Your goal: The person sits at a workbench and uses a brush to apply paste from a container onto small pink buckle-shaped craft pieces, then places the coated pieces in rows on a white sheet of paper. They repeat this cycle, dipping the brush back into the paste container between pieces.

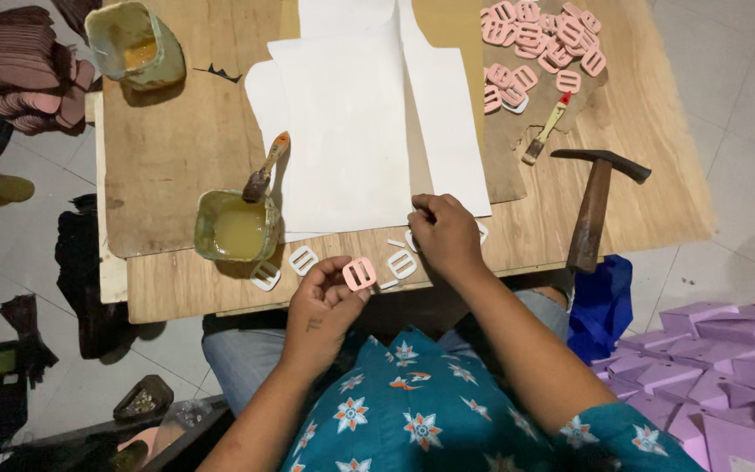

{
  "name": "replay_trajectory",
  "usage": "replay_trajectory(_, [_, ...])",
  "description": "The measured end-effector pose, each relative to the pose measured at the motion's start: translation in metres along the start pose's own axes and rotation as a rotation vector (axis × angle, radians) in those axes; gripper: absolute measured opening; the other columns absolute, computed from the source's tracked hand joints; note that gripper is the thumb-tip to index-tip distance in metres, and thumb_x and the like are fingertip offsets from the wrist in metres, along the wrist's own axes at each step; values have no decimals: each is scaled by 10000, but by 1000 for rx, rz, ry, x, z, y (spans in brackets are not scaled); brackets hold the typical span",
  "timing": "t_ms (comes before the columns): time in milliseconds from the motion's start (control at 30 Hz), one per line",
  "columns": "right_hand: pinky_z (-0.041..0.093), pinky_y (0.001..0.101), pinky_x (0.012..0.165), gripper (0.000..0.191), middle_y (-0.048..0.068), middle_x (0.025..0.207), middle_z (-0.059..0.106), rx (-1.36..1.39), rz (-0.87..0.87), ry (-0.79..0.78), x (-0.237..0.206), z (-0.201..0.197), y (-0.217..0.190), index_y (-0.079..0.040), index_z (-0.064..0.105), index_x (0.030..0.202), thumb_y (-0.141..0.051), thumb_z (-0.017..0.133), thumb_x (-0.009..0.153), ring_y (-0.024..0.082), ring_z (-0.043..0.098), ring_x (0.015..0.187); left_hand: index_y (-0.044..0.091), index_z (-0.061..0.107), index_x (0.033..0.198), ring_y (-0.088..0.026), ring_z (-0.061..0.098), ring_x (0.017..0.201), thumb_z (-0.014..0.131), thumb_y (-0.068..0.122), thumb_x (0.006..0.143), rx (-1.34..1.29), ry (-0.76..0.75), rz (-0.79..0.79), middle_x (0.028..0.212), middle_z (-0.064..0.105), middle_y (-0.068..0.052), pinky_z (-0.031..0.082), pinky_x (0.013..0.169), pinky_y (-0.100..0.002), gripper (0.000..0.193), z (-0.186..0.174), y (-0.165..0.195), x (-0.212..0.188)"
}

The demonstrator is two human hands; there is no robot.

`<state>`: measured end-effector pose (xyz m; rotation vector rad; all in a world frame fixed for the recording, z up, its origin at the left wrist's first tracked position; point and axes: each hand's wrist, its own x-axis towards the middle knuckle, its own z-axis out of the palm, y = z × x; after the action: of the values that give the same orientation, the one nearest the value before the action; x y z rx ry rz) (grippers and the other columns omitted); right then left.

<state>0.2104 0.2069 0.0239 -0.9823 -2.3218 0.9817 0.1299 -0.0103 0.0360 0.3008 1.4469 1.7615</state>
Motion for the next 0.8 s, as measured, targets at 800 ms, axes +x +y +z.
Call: replay_trajectory(800, [546,317,746,168,117,968,701,90,23,314,-9,-61,88,-15,720,1062,-136,700,946,204,687,798,251,744,1186,-348,396,1309,865,272,781,1070,-27,590,1323,510,-137,253,1084,-552,423,95,9,102])
